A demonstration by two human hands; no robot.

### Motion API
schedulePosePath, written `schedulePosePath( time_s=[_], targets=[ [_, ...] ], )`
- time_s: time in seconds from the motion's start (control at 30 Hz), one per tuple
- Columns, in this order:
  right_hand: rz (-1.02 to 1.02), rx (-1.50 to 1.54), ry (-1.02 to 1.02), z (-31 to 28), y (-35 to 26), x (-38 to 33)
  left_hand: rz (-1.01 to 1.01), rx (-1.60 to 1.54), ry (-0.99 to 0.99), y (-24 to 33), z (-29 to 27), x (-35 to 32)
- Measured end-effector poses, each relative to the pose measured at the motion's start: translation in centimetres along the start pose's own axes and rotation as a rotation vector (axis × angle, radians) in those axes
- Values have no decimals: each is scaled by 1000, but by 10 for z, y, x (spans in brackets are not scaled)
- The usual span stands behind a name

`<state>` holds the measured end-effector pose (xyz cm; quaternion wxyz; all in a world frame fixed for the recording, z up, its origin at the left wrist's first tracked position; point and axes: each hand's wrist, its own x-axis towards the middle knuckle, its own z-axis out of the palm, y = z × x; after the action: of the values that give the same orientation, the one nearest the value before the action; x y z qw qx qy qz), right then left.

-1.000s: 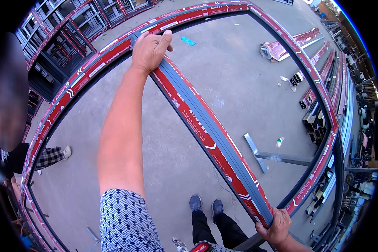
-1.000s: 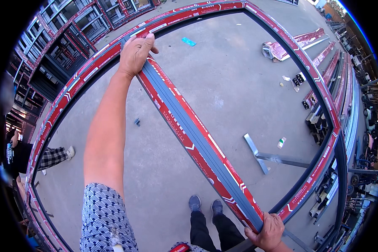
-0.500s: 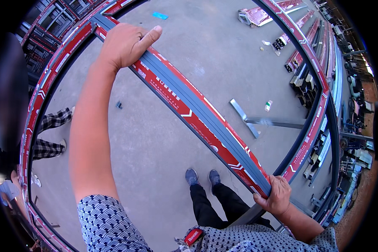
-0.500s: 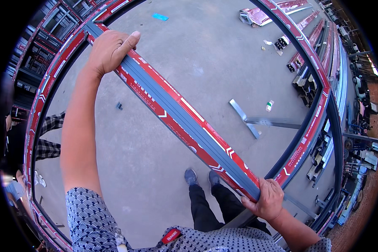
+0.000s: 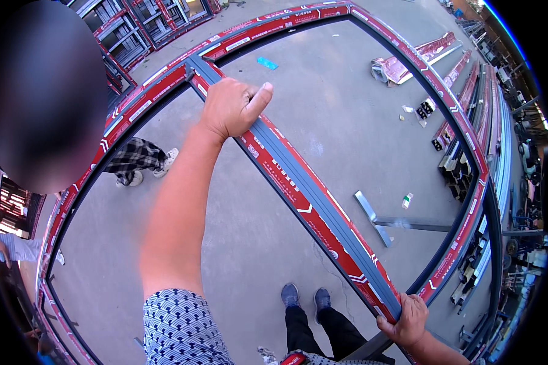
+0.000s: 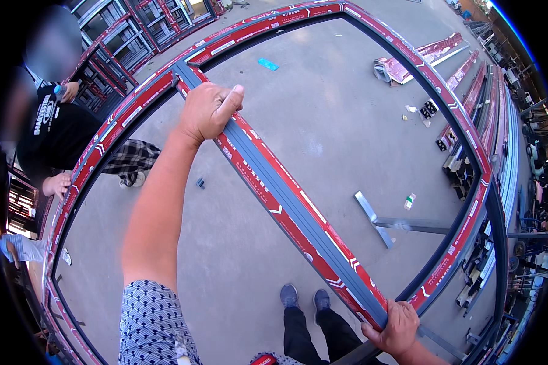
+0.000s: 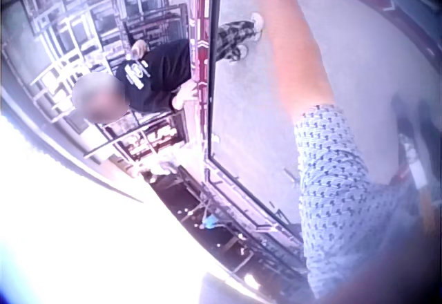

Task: The person assembles a large window frame by hand in an outdoor workshop. They pick up long metal profiles, align them with existing frame sections, and press the joints together to form a rectangular structure. The person handles the components one by one, fitting them into place without using visible tools.

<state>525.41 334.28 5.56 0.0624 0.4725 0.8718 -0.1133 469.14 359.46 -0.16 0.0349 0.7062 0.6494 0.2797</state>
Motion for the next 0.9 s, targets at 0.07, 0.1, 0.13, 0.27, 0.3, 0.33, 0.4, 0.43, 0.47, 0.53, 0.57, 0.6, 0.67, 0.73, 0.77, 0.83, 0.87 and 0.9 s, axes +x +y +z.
schedulePosePath(
  time_s=[0.07,0.1,0.13,0.27,0.3,0.33,0.4,0.43,0.47,0.53,0.57,0.6,0.67,0.73,0.77,0.83,0.87,0.9],
  targets=[
    [14,-1,-27,-3,-1,1,-54,-80,51,-14,-2,-2],
    [16,0,-44,-5,-2,3,-185,74,271,-24,6,-5],
    [1,-20,-36,-5,-2,5,-315,229,491,-35,20,-9],
    [16,-8,-17,-7,-4,3,-970,-47,285,-4,12,13],
    [13,-8,-15,-5,-3,2,-1077,-133,193,-2,4,20],
    [12,-8,-13,-5,-2,1,-1091,-99,179,-4,-4,24],
    [4,10,-9,-6,-3,3,-1172,-259,186,-28,-8,31],
    [2,18,-8,-7,-3,4,-1209,-340,188,-39,-7,35],
    [6,13,1,-6,-4,4,-1230,-332,211,-41,-5,40],
    [-9,17,8,-3,-1,3,-1176,-352,98,-68,-11,42],
    [-5,18,12,-1,-1,1,-1157,-351,22,-68,-14,46],
    [2,16,13,0,-1,0,-1136,-350,-51,-67,-17,48],
    [8,9,18,1,-1,-1,-1097,-306,-119,-59,-23,50],
    [30,-8,-7,-3,-3,0,-1105,-321,-157,-50,-26,53],
    [37,-14,-23,-6,-5,3,-1124,-361,-160,-49,-26,53],
    [35,-2,-43,-9,-6,8,-1159,-443,-165,-45,-27,53],
    [33,1,-47,-10,-5,7,-1165,-466,-179,-47,-28,53],
    [26,-2,-42,-9,-4,6,-1170,-490,-194,-51,-30,53]
  ],
)
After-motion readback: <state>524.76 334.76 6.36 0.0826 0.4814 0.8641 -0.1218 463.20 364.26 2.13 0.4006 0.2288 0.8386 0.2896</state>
